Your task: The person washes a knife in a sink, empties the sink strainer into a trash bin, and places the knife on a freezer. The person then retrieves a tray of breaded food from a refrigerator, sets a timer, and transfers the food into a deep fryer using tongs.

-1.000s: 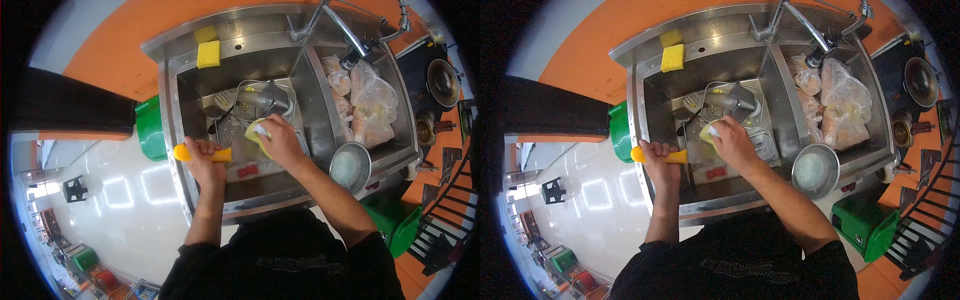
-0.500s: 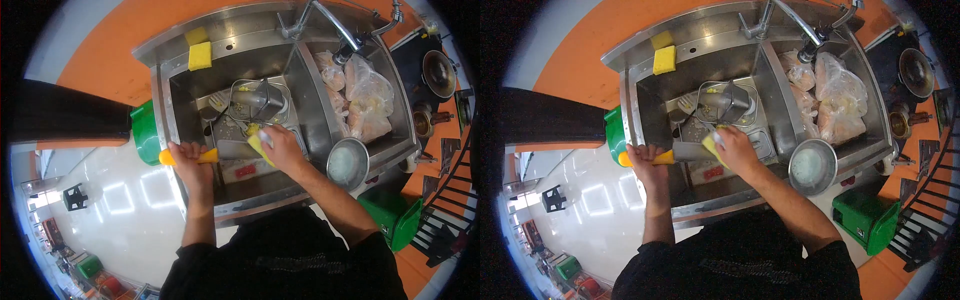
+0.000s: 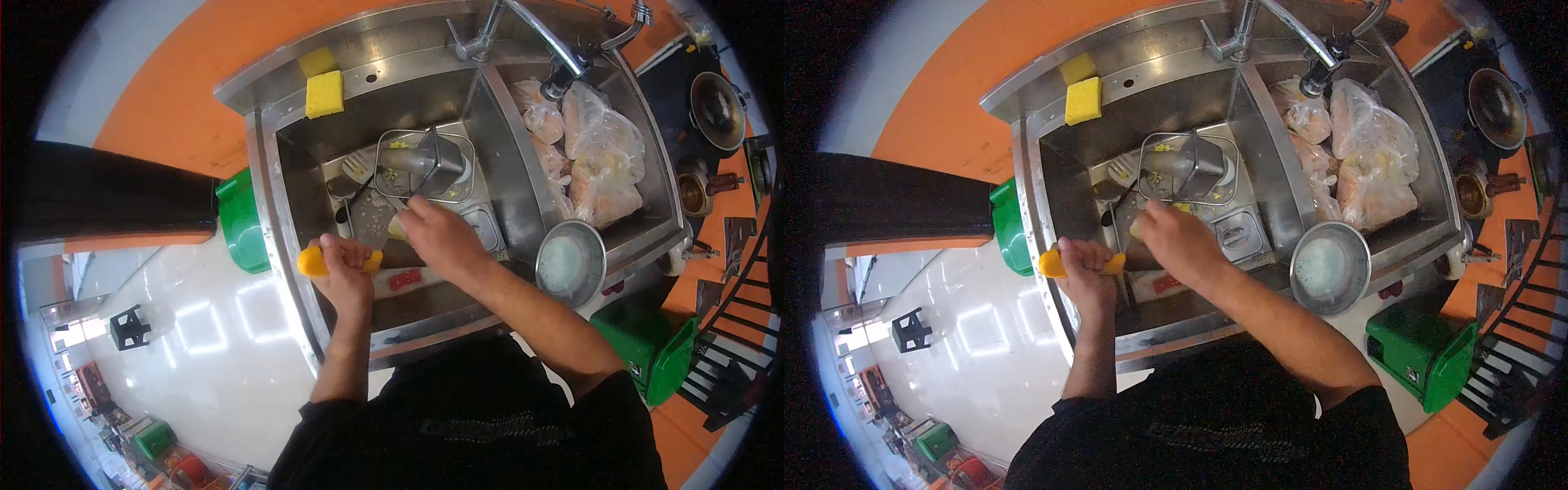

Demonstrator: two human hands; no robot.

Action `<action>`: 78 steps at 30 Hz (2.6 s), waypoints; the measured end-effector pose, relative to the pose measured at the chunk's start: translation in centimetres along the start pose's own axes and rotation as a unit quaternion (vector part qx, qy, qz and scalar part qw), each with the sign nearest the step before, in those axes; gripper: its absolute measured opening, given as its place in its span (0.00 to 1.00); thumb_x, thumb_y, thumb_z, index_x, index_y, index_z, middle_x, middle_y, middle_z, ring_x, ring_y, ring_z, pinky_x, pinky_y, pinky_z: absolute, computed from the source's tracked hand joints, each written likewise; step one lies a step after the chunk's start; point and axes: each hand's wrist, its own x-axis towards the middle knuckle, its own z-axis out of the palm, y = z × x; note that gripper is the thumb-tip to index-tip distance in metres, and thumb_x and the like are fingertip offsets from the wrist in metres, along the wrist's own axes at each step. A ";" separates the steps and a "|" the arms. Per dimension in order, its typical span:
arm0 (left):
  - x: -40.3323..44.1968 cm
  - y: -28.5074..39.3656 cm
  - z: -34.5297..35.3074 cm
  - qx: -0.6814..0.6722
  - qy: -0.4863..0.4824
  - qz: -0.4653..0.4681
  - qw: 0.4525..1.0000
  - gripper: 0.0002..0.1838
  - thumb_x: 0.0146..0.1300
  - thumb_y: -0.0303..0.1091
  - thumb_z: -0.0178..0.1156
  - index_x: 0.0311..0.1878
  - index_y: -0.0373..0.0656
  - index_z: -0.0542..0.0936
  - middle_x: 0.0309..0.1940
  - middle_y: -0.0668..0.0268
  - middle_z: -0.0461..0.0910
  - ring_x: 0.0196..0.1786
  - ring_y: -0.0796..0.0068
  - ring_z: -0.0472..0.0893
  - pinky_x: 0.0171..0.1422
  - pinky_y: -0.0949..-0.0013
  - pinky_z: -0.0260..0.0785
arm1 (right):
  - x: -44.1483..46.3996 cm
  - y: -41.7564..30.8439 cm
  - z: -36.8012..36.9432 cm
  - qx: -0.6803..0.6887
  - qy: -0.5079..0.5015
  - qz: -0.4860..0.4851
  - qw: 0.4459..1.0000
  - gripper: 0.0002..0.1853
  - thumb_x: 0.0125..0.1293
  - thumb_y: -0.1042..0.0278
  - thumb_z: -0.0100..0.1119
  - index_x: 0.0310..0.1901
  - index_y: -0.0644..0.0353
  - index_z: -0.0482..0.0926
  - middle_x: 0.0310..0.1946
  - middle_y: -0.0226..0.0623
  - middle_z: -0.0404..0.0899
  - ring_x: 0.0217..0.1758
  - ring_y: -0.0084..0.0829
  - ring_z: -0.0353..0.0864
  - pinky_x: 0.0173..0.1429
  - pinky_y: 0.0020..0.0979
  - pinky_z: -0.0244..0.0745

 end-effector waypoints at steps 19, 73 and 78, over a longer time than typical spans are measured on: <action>4.6 2.1 -2.6 -0.173 0.118 -0.056 0.976 0.19 0.71 0.49 0.46 0.25 0.53 0.58 0.17 0.75 0.53 0.21 0.79 0.57 0.35 0.68 0.63 | -2.2 2.3 0.4 0.047 0.173 -0.024 0.984 0.10 0.54 0.73 0.56 0.40 0.59 0.73 0.34 0.40 0.73 0.35 0.45 0.79 0.38 0.40 0.77; 4.4 0.1 -2.8 -0.078 0.147 -0.024 0.986 0.18 0.71 0.47 0.47 0.26 0.51 0.61 0.20 0.75 0.59 0.26 0.80 0.62 0.39 0.70 0.61 | 12.9 20.7 -8.7 -0.037 0.095 0.086 0.991 0.33 0.63 0.55 0.55 0.63 0.71 0.60 0.64 0.54 0.60 0.69 0.47 0.59 0.70 0.37 0.54; 4.5 -1.1 -4.5 -0.078 0.181 -0.037 0.980 0.19 0.70 0.49 0.48 0.26 0.51 0.59 0.20 0.74 0.58 0.25 0.80 0.61 0.36 0.71 0.61 | 22.0 26.6 -5.1 -0.062 0.142 0.137 0.978 0.38 0.64 0.55 0.54 0.67 0.70 0.51 0.67 0.55 0.55 0.71 0.48 0.55 0.72 0.39 0.51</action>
